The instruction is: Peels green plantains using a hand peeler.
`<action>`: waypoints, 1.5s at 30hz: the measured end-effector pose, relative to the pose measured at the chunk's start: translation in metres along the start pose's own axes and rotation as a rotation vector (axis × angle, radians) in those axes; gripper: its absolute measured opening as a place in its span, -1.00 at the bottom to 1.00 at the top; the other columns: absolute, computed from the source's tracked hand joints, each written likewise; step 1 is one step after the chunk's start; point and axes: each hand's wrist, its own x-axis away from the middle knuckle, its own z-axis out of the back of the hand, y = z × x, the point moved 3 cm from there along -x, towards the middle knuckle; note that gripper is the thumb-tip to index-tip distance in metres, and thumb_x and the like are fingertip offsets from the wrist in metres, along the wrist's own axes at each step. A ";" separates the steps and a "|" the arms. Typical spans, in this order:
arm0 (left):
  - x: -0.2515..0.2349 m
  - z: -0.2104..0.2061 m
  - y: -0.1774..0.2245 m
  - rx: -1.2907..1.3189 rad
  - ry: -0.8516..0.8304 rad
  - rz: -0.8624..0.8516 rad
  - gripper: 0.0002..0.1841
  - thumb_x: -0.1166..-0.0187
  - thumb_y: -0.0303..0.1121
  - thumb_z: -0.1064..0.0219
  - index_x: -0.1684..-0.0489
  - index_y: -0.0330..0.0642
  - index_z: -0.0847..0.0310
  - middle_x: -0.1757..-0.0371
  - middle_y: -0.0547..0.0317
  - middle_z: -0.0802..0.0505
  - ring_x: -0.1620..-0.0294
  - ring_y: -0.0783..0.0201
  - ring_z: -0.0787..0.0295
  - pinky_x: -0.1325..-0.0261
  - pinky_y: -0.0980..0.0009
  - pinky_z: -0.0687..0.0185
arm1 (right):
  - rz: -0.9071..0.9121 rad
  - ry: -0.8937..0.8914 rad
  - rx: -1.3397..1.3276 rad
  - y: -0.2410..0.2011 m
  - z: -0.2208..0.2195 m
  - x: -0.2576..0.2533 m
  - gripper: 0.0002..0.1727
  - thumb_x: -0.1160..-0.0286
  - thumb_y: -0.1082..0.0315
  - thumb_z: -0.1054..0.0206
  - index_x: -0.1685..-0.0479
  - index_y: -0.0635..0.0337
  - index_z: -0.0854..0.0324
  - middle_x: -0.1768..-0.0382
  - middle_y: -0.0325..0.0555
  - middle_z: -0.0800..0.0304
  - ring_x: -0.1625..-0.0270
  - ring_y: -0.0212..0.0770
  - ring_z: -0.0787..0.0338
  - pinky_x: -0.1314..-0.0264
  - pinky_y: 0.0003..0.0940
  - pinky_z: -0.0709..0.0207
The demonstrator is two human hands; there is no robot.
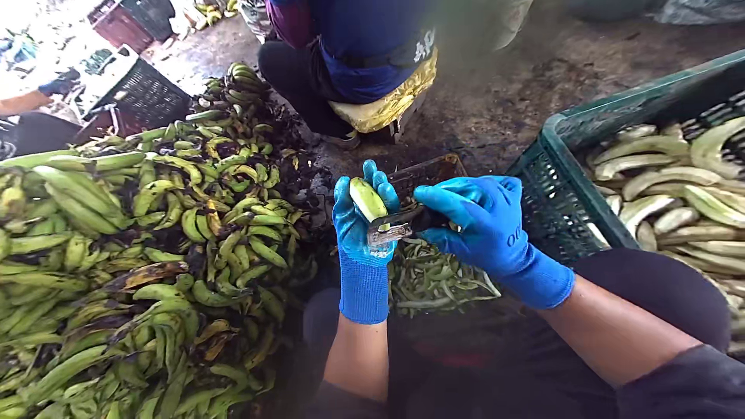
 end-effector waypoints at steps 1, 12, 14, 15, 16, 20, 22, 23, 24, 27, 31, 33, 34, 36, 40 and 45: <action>0.002 0.001 -0.001 -0.119 -0.060 -0.020 -0.58 -0.79 -0.05 0.02 -0.14 -0.17 -0.63 -0.02 0.13 -0.84 0.06 0.27 -0.86 0.07 0.41 -0.82 | -0.022 -0.043 -0.021 0.000 0.001 -0.007 -0.43 -0.63 -0.27 -0.14 -0.38 -0.19 -0.72 -0.08 -0.02 -0.88 -0.10 -0.03 -0.80 -0.15 0.09 -0.42; 0.024 0.003 -0.011 -1.299 0.001 -0.349 -0.43 -0.85 0.00 0.09 -0.56 -0.27 -0.43 -0.03 0.17 -0.85 0.22 0.39 -0.80 0.16 0.41 -0.79 | -0.401 -0.417 -0.182 0.040 -0.003 -0.031 -0.30 -0.75 -0.27 0.18 -0.42 -0.09 -0.72 -0.09 -0.01 -0.88 -0.06 0.04 -0.85 -0.03 0.23 -0.59; 0.014 0.003 -0.003 -1.149 0.041 -0.305 -0.44 -0.86 -0.06 0.28 -0.54 -0.20 -0.42 0.10 0.11 -0.91 0.35 0.38 -0.83 0.32 0.48 -0.77 | -0.432 -0.445 -0.142 0.046 0.003 -0.029 -0.27 -0.75 -0.28 0.21 -0.41 -0.03 -0.70 -0.14 0.03 -0.87 -0.14 0.10 -0.84 -0.12 0.29 -0.58; 0.007 0.004 0.003 -0.992 0.102 -0.263 -0.40 -0.84 -0.01 0.38 -0.48 -0.10 -0.48 0.18 0.09 -0.91 0.43 0.38 -0.83 0.43 0.53 -0.74 | -0.331 -0.358 -0.088 0.042 0.003 -0.025 -0.26 -0.76 -0.29 0.22 -0.41 -0.02 -0.70 -0.10 0.05 -0.88 -0.09 0.10 -0.86 -0.03 0.26 -0.55; 0.002 0.005 0.008 -0.780 0.141 -0.201 -0.35 -0.82 0.11 0.40 -0.34 -0.04 -0.58 0.22 0.13 -0.89 0.47 0.40 -0.80 0.50 0.56 -0.71 | -0.207 -0.266 -0.059 0.035 0.004 -0.020 -0.26 -0.76 -0.30 0.19 -0.45 -0.02 -0.68 -0.09 0.07 -0.88 -0.07 0.08 -0.85 -0.03 0.22 -0.51; -0.003 0.010 0.013 -0.207 0.014 0.077 -0.44 -0.71 0.10 0.07 -0.21 -0.17 -0.63 0.28 0.25 -0.84 0.57 0.50 -0.71 0.50 0.62 -0.67 | 0.163 -0.098 -0.046 0.006 0.005 -0.003 -0.44 -0.62 -0.25 -0.18 -0.33 -0.11 -0.75 -0.11 0.08 -0.84 -0.10 0.09 -0.76 -0.21 0.15 -0.36; 0.003 0.008 0.001 -0.394 0.017 -0.047 -0.54 -0.80 -0.05 0.12 -0.24 -0.14 -0.61 0.25 0.26 -0.83 0.46 0.50 -0.74 0.40 0.62 -0.69 | 0.106 -0.109 -0.079 0.001 0.004 -0.004 -0.50 -0.58 -0.20 -0.23 -0.26 -0.12 -0.78 -0.06 0.05 -0.86 -0.05 0.04 -0.78 -0.14 0.14 -0.38; 0.005 0.007 -0.006 -0.522 0.016 -0.158 -0.60 -0.81 -0.14 0.11 -0.27 -0.10 -0.59 0.15 0.24 -0.83 0.32 0.45 -0.78 0.29 0.54 -0.73 | 0.009 -0.138 -0.119 0.002 0.003 -0.007 -0.45 -0.59 -0.23 -0.19 -0.33 -0.14 -0.77 -0.08 0.01 -0.88 -0.07 -0.01 -0.81 -0.10 0.13 -0.43; 0.008 0.008 -0.012 -0.624 0.035 -0.249 -0.65 -0.78 -0.20 0.03 -0.29 -0.06 -0.59 0.05 0.21 -0.83 0.24 0.43 -0.79 0.24 0.51 -0.75 | -0.104 -0.169 -0.174 0.006 0.000 -0.011 -0.40 -0.61 -0.27 -0.15 -0.40 -0.14 -0.74 -0.11 -0.02 -0.88 -0.11 -0.04 -0.82 -0.09 0.13 -0.48; 0.013 0.011 -0.021 -0.746 0.134 -0.303 -0.70 -0.71 -0.16 -0.10 -0.22 -0.03 -0.62 0.10 0.17 -0.83 0.36 0.38 -0.79 0.35 0.47 -0.77 | -0.399 -0.198 -0.305 0.023 -0.006 -0.019 -0.40 -0.62 -0.21 -0.20 -0.42 -0.03 -0.73 -0.17 -0.02 -0.84 -0.17 -0.06 -0.78 -0.18 0.05 -0.57; 0.005 0.013 -0.008 -0.527 0.083 -0.101 -0.58 -0.69 -0.13 0.05 -0.10 -0.11 -0.72 0.37 0.14 -0.86 0.58 0.35 -0.75 0.58 0.49 -0.67 | -0.384 -0.255 -0.317 0.040 0.003 -0.019 -0.33 -0.64 -0.29 -0.11 -0.43 0.00 -0.70 -0.21 0.00 -0.82 -0.20 -0.01 -0.77 -0.18 0.07 -0.59; 0.003 0.022 0.005 -0.496 0.089 -0.006 -0.46 -0.73 0.12 0.10 -0.17 -0.06 -0.68 0.25 0.17 -0.85 0.37 0.33 -0.81 0.35 0.40 -0.77 | -0.164 -0.322 -0.332 0.031 0.008 -0.014 -0.33 -0.62 -0.30 -0.10 -0.43 -0.06 -0.72 -0.13 -0.06 -0.85 -0.14 -0.08 -0.78 -0.11 0.08 -0.56; 0.003 0.023 0.008 -0.531 0.113 -0.004 -0.42 -0.76 0.14 0.16 -0.21 -0.07 -0.68 0.30 0.19 -0.85 0.41 0.34 -0.81 0.37 0.40 -0.78 | -0.069 -0.350 -0.337 0.026 0.007 -0.011 -0.35 -0.59 -0.32 -0.12 -0.41 -0.13 -0.74 -0.11 -0.12 -0.87 -0.13 -0.13 -0.78 -0.12 0.06 -0.52; 0.006 0.021 0.007 -0.658 0.169 -0.060 -0.45 -0.83 0.03 0.23 -0.26 -0.10 -0.64 0.33 0.16 -0.84 0.48 0.35 -0.80 0.47 0.44 -0.77 | -0.024 -0.368 -0.284 0.020 0.003 -0.006 -0.36 -0.56 -0.36 -0.13 -0.37 -0.23 -0.76 -0.08 -0.13 -0.89 -0.12 -0.12 -0.81 -0.09 0.10 -0.50; 0.018 0.012 -0.006 -0.842 0.134 -0.222 -0.61 -0.85 -0.12 0.07 -0.26 -0.11 -0.60 0.20 0.02 -0.85 0.47 0.30 -0.80 0.50 0.46 -0.75 | -0.358 -0.190 -0.165 0.038 0.003 -0.013 -0.41 -0.57 -0.21 -0.27 -0.43 -0.08 -0.71 -0.11 0.12 -0.79 -0.08 0.15 -0.77 -0.01 0.27 -0.54; 0.007 0.068 0.023 -1.503 0.660 0.023 -0.60 -0.84 -0.12 -0.05 -0.25 -0.28 -0.59 0.24 0.02 -0.85 0.41 0.25 -0.82 0.36 0.32 -0.80 | -0.476 -0.248 -0.130 0.048 0.033 -0.017 -0.32 -0.52 -0.33 -0.20 -0.46 -0.12 -0.69 -0.16 0.06 -0.76 -0.19 0.08 -0.71 -0.14 0.20 -0.47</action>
